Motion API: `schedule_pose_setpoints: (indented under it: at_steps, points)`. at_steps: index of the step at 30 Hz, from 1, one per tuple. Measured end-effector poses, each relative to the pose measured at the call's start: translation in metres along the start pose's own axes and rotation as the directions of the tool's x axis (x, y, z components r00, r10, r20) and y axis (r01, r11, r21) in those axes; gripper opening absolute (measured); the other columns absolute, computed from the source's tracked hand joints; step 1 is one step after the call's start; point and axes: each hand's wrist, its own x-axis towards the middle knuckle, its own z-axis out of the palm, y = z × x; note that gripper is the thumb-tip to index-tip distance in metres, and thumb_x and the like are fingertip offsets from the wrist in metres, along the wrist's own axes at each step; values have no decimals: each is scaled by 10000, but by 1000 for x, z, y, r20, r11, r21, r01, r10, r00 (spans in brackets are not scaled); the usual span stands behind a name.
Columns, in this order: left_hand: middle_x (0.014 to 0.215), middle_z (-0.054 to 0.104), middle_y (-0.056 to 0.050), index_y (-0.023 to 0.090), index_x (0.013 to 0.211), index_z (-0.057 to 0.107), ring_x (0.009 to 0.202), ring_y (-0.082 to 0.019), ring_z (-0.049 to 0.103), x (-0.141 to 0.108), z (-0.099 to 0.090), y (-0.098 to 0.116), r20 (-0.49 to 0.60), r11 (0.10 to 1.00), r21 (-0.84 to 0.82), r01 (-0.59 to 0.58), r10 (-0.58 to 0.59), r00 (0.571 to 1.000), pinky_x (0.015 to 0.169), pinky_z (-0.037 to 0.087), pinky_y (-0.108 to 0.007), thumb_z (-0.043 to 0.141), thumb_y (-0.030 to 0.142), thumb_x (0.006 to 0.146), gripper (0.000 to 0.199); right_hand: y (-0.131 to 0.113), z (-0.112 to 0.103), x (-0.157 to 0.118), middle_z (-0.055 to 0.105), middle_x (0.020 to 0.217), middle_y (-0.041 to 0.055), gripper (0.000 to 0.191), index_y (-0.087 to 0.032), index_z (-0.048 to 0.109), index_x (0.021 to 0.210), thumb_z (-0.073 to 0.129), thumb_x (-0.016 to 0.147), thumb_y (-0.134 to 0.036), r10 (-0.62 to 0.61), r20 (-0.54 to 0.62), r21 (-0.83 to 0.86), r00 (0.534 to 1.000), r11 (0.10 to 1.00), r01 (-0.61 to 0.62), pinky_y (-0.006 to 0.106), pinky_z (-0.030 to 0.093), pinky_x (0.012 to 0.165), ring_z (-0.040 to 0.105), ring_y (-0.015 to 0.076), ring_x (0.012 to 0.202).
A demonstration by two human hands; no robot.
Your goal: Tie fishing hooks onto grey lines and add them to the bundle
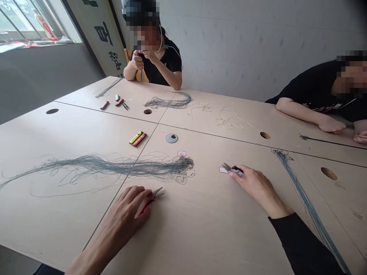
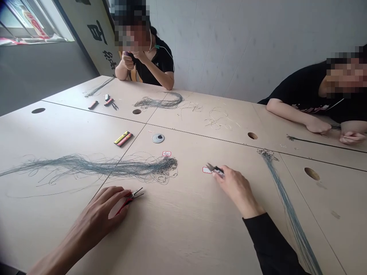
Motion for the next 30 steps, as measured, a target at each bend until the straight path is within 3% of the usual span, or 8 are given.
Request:
schedule_pose_setpoints:
  at_steps: [5,9,12,14,17,20,24,30]
  points:
    - [1094,706,-76,222,1203,621,984,-251,670,11,0,28,-26,997,-63,-48,46,999,809,574,-365,578,121,916,308,35,-1,22,764,896,140,351,-188,706,1070,507,999,-467,117,-87,-29,989,992,-120,307,394,563,691,298,765]
    - [1037,698,-67,204,1121,645,934,-229,647,46,8,70,17,973,-218,-79,85,996,799,560,-355,607,99,899,248,48,3,25,772,940,157,394,-177,701,1148,500,1000,-482,144,-118,-17,982,989,-147,316,398,571,696,319,806]
    - [1006,693,-63,204,1049,674,918,-235,637,100,19,97,75,967,-248,-51,72,995,810,552,-374,639,166,893,164,47,5,23,780,945,164,395,-172,713,1166,509,996,-466,141,-125,-5,982,990,-142,322,402,575,705,329,813]
    - [1036,687,-78,195,1032,687,962,-243,635,147,32,109,142,986,-168,15,9,990,853,546,-381,624,220,920,131,44,5,20,788,959,164,377,-174,721,1179,532,989,-440,128,-128,1,983,992,-129,324,411,585,717,334,829]
    - [1051,690,-122,154,1020,706,1047,-286,631,218,58,116,167,989,-147,14,11,986,876,540,-410,625,208,922,138,37,4,14,803,972,128,306,-217,739,1155,562,985,-399,76,-132,10,988,997,-76,315,430,609,738,314,847]
    - [1046,700,-130,139,954,716,1062,-283,639,266,85,117,212,985,-165,-55,90,973,878,549,-409,690,192,892,86,36,4,11,815,963,69,253,-263,745,1131,562,997,-374,20,-141,28,990,999,-16,290,452,620,752,271,840]
    - [1157,689,-83,152,1071,690,1077,-238,654,286,110,109,251,965,-198,-169,217,943,929,555,-446,688,292,951,184,40,6,14,820,949,26,244,-295,742,1152,555,1004,-351,-14,-164,75,986,997,27,273,486,626,759,242,835]
    - [1077,704,-124,163,1049,761,1078,-277,634,284,121,97,219,935,-268,-231,292,931,959,540,-398,661,120,873,207,42,12,27,819,1003,25,276,-320,744,1185,550,990,-346,-48,-197,151,979,985,79,305,524,680,762,263,885]
